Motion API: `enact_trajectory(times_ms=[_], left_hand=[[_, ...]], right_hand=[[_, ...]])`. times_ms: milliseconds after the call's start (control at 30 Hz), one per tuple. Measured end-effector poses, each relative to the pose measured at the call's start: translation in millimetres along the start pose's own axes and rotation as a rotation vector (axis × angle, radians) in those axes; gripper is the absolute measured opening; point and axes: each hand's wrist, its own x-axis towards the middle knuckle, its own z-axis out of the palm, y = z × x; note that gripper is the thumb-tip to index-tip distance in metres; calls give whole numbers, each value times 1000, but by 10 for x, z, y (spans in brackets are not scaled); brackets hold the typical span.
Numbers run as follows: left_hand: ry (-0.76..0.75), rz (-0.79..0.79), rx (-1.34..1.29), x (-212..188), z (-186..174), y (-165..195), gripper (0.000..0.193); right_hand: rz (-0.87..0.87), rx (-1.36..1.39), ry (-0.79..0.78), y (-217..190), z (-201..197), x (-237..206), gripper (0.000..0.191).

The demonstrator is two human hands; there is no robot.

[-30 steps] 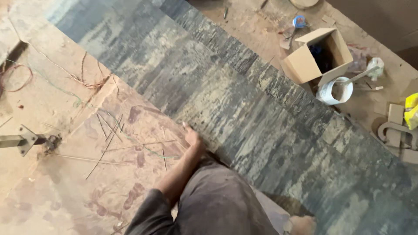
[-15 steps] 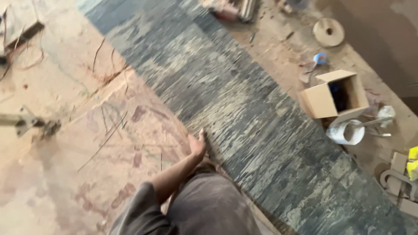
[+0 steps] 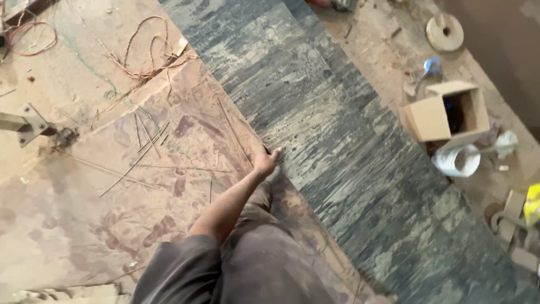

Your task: The person cuts a long wooden board with a red handheld circular saw, steadying the power cord with the other hand. They then carry a large board across the workshop floor and cut another board with a jigsaw, holding the board steady with one hand while guiding the saw with the other.

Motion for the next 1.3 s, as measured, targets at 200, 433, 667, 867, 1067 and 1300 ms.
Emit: enact_trajectory(times_ms=[200,433,667,867,1067,1300], left_hand=[[-348,256,317,-115,-640,-185,58],[-641,245,359,627,-1545,86,47],[-471,383,157,2216,-1881,959,40],[-406,638,643,3923,-1495,1831,45],[-286,964,834,5208,-1093,2187,61],[-267,907,812,5372,-1009,2009,64]], right_hand=[[-107,80,69,-232,-206,-526,84],[-372,347,-146,-1667,333,-1748,77],[-297,645,-489,-3581,1006,-2463,67],[-513,668,-758,-5074,1610,-2705,69],[-873,521,-797,-6859,2822,-2322,79],[-1318,-233,-290,-8590,4560,-1480,97]])
